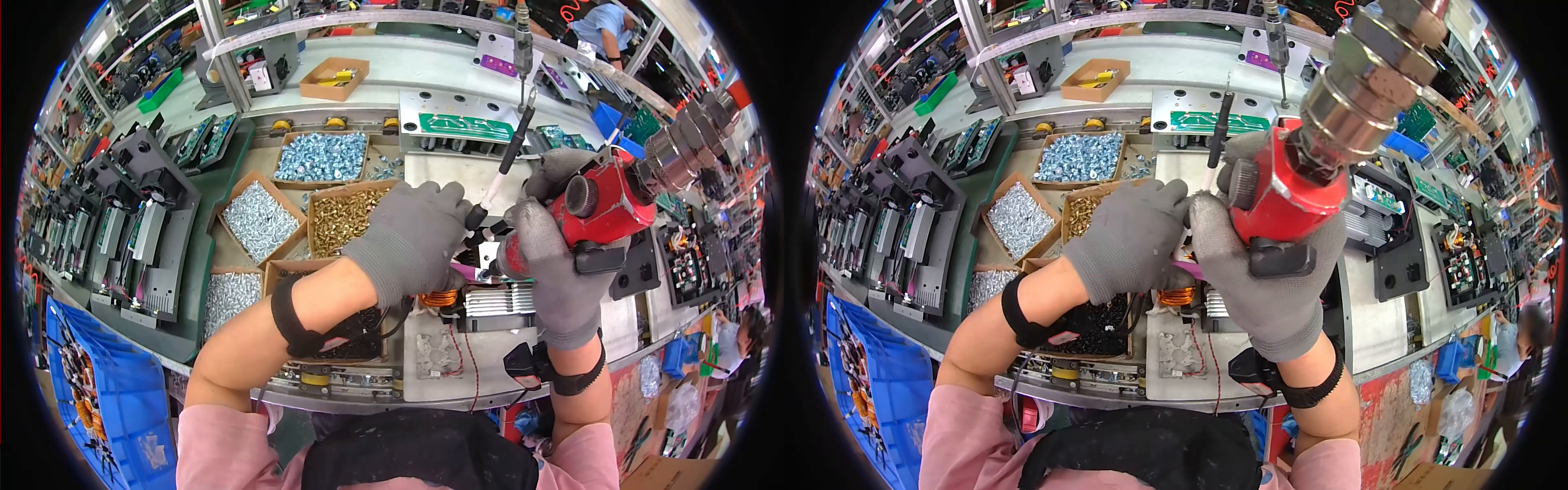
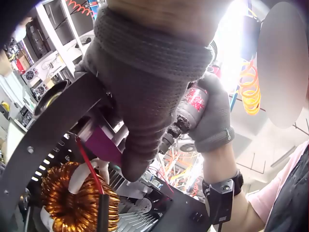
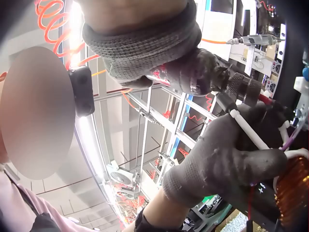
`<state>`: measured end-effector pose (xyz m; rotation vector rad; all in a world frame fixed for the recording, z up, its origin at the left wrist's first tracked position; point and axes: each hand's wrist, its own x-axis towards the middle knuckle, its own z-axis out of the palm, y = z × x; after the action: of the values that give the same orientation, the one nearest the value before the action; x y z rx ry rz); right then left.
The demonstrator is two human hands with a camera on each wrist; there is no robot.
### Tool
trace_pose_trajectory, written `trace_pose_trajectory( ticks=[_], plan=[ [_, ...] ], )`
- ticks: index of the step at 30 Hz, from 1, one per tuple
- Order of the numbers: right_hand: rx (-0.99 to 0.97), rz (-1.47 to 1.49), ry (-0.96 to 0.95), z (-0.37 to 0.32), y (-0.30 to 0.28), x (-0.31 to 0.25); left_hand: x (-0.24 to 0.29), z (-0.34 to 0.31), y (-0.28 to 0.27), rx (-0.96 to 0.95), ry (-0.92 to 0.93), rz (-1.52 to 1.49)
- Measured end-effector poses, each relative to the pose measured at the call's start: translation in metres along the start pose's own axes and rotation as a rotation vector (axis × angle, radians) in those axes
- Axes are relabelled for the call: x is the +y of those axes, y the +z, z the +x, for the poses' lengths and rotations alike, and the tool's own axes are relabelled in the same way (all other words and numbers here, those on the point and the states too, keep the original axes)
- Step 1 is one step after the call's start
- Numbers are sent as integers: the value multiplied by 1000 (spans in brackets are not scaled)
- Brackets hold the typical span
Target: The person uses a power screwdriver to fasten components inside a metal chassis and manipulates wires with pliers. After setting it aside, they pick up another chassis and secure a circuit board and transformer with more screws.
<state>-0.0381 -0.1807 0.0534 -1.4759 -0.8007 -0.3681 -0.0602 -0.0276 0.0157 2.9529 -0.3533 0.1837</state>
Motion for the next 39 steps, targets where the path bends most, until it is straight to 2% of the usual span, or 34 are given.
trace_pose_trajectory(
  ticks=[3,9,10,13,15,19,21,22,24,27,30,33,37,39],
  plan=[
    [-10,12,47,1,-1,0,-4,0,-2,28,26,-67],
    [-46,-41,17,5,-3,3,1,-7,-1,18,30,-122],
    [37,80,67,2,2,-1,1,-6,-1,21,24,-124],
    [25,87,31,-4,-4,3,4,-1,-5,-60,29,-90],
    [-4,40,27,-12,-8,5,8,3,-10,-215,28,-47],
    [58,58,48,-14,-7,-1,9,4,-12,-197,86,-4],
    [-19,133,20,-11,-8,-6,10,3,-20,-201,24,-109],
    [-18,71,-39,-10,-10,1,10,4,-17,-200,26,-105],
    [2,66,-82,-5,-9,2,8,2,-4,-69,7,-157],
    [38,79,-84,-3,-4,3,13,2,10,22,-76,-158],
    [94,35,-200,2,-1,16,20,5,8,-16,-141,-30],
    [159,18,-167,9,1,28,18,9,20,95,-190,-7],
    [180,116,-85,19,1,36,22,16,16,3,-268,-29],
    [147,88,-66,24,-3,44,23,19,23,21,-400,-98]
  ],
)
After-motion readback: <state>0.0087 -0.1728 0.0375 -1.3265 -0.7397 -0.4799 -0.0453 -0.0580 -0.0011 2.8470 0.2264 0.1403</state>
